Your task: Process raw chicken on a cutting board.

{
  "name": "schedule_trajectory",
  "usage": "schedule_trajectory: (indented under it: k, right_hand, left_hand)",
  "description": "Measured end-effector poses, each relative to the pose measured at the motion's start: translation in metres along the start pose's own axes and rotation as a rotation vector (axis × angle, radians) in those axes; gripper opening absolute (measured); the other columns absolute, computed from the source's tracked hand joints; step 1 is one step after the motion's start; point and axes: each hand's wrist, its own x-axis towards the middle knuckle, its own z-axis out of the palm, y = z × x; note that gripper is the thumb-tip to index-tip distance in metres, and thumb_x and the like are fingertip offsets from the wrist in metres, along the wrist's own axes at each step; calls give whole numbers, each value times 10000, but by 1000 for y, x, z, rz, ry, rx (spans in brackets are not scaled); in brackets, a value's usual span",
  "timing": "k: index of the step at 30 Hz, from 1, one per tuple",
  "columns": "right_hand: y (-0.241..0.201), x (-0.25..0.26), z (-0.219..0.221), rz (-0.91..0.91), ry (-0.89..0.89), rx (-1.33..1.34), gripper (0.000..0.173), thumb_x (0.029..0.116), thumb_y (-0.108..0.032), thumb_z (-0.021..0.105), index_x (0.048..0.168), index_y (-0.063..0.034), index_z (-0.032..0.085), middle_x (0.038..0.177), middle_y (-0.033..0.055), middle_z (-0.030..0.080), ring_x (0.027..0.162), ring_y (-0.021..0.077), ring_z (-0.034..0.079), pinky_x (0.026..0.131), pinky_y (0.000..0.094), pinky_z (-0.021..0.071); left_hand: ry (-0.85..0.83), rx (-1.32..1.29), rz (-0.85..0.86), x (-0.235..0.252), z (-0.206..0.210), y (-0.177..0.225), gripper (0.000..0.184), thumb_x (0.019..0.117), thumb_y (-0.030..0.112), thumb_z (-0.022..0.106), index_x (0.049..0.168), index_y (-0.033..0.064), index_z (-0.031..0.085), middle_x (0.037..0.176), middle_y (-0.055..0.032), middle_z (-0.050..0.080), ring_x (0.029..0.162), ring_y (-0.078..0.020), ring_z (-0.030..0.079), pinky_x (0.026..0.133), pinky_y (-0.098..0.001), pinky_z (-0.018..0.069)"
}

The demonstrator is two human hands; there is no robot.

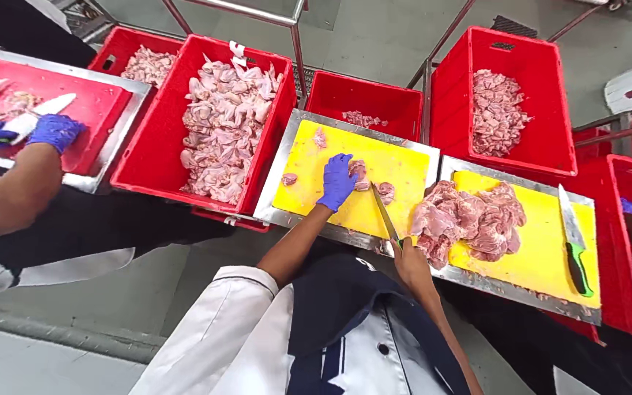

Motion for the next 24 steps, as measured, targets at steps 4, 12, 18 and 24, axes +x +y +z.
schedule_trajectory:
  k: [4, 12, 18, 24]
  right_hand:
    - [1, 33, -11, 87, 182, 146, 567, 1100, -458, 420, 1309, 49, 565, 1110, 281, 682, 1066, 439, 683, 911, 601, 535]
    - [9, 38, -10, 149, 202, 175, 541, 1103, -440, 423, 1288, 50, 556, 1108, 280, 682, 1069, 437, 687, 902, 594, 538]
    - [-5, 18, -14, 25, 244, 200, 559, 1096, -450, 442, 1319, 50, 556, 1007, 272, 695, 971, 446, 700, 855, 609, 543]
    - [-47, 12, -19, -119, 37, 40, 554, 1091, -494, 423, 1274, 8, 571, 982, 231, 701, 980, 417, 706, 848, 577, 554]
  left_hand:
    - [-231, 148, -85, 17, -10, 19, 342, 1021, 201, 571, 1309, 30, 638, 1288, -217, 661, 1253, -395, 616, 1050, -574, 501]
    - [-91, -734, -150, -3, -22, 54, 249, 1000, 126, 640, 1196, -20, 687, 1075, -174, 720, 1004, -224, 697, 941, -422, 563]
    - [-84, -237, -292, -40, -7, -3, 408, 982, 200, 646, 1353, 40, 591, 1183, -144, 714, 998, -268, 734, 905, -477, 605]
    - [-70, -6, 274, -14, -15, -20, 256, 1019, 87, 545, 1207, 36, 711, 1295, -165, 676, 1265, -316, 617, 1105, -480, 479]
